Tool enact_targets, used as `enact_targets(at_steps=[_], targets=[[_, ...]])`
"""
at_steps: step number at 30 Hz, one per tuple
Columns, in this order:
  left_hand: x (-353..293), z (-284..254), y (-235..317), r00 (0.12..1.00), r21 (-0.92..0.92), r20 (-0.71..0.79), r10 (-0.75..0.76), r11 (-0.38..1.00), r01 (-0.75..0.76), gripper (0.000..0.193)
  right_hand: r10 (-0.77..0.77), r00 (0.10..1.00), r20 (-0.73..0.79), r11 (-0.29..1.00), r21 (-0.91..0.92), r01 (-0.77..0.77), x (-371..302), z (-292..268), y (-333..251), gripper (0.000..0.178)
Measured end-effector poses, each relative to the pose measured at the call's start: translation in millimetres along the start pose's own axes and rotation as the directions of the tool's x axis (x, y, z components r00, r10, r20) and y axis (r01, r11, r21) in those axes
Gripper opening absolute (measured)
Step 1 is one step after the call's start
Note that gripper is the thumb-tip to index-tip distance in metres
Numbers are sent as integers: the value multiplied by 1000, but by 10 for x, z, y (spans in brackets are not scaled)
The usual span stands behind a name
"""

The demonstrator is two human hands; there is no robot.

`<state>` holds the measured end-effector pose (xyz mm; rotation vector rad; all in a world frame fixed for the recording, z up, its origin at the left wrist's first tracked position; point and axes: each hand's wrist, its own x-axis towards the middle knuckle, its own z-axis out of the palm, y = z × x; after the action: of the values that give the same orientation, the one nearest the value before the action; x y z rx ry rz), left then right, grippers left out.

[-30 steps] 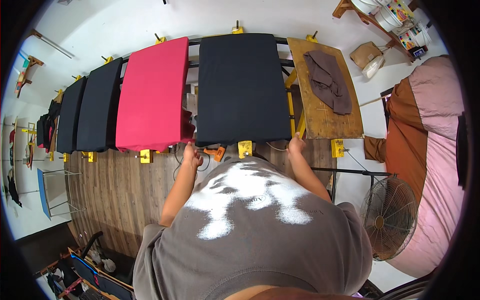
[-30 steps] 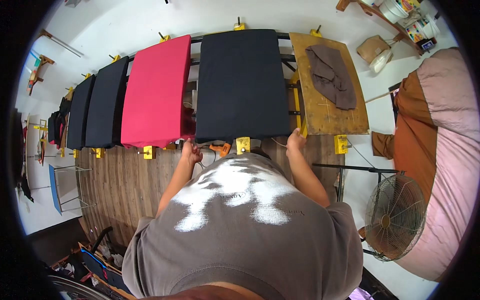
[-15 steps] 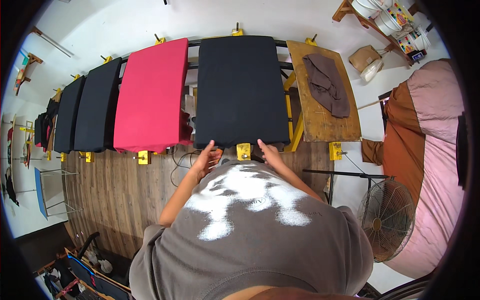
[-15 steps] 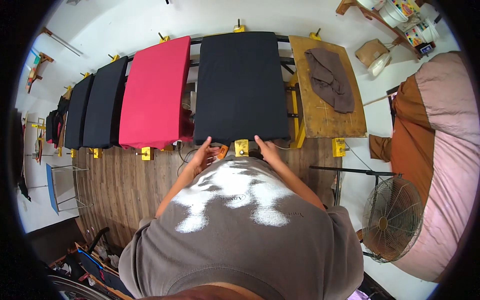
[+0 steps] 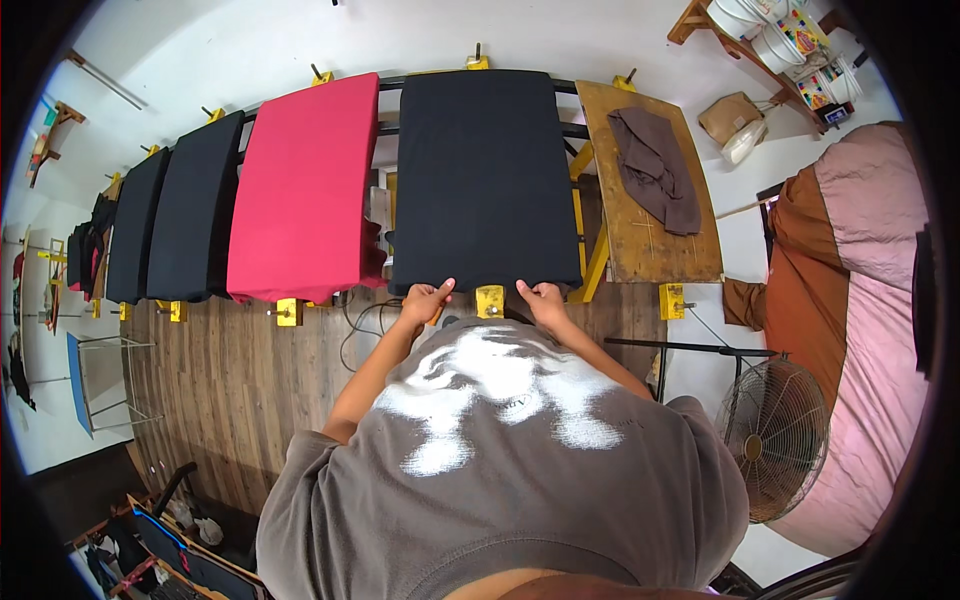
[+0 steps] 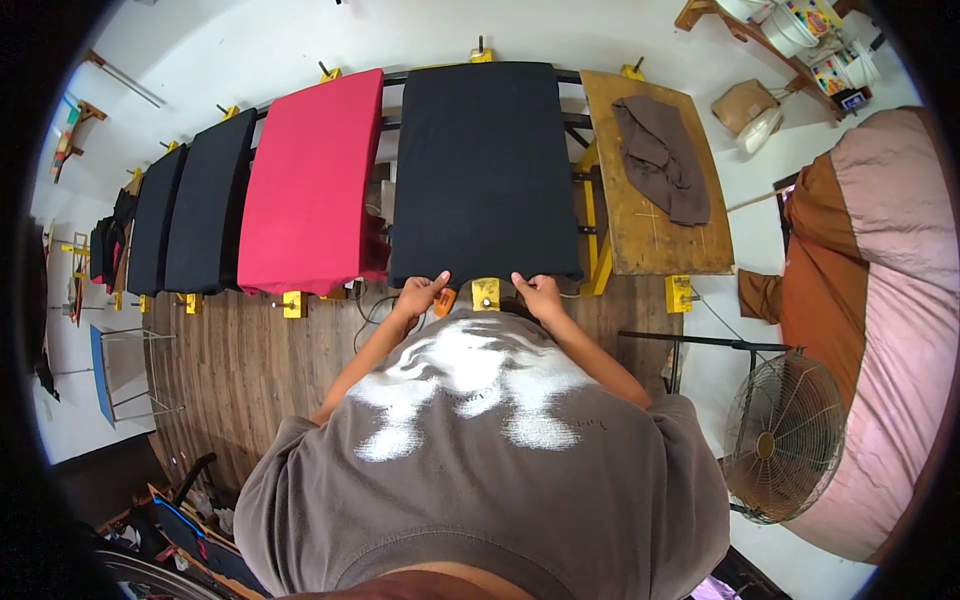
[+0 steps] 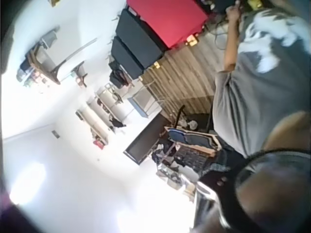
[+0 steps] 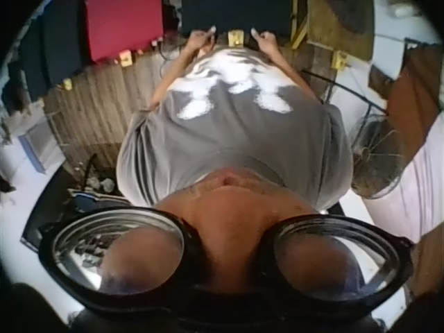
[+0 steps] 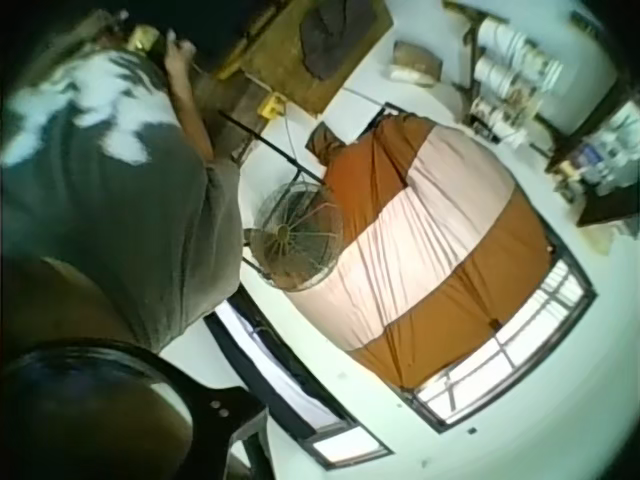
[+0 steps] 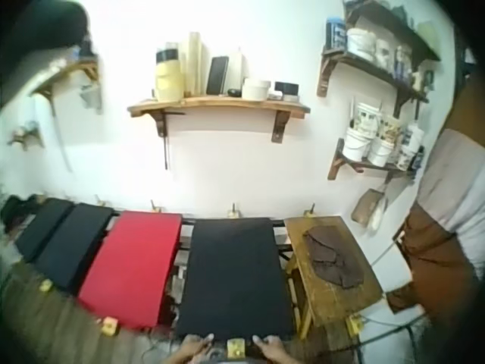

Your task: Placing and aligning t-shirts onto screen printing platens.

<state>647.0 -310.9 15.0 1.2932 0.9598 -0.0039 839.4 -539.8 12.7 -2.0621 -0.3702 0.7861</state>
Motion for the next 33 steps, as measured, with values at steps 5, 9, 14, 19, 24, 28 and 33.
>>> enact_targets(at_steps=[5, 9, 14, 19, 24, 28, 33], targets=[[-4, -68, -31, 999, 114, 23, 42, 992, -44, 51, -180, 983, 38, 978, -100, 183, 21, -98, 54, 54], [24, -94, -77, 996, 137, 51, 70, 988, -77, 52, -144, 987, 69, 976, -155, 153, 30, -165, 36, 56], [58, -149, -100, 992, 182, 114, 54, 980, -74, 49, -202, 971, 126, 954, -200, 224, 55, -224, 47, 60], [34, -93, -103, 1000, 193, 0, -19, 981, 18, 50, -203, 975, 92, 977, -52, 209, -21, -141, -63, 56], [-89, -234, 74, 990, 104, 86, -113, 989, 104, 51, 189, 971, 143, 956, 198, -215, -55, -215, -8, 49], [-320, -235, 270, 941, 91, 137, -311, 949, 300, 53, 256, 943, 213, 903, 295, -312, -146, -303, 61, 53], [-145, 44, 286, 932, -64, 179, -314, 942, 330, 55, 201, 959, 200, 935, 252, -249, -118, -138, -236, 49]])
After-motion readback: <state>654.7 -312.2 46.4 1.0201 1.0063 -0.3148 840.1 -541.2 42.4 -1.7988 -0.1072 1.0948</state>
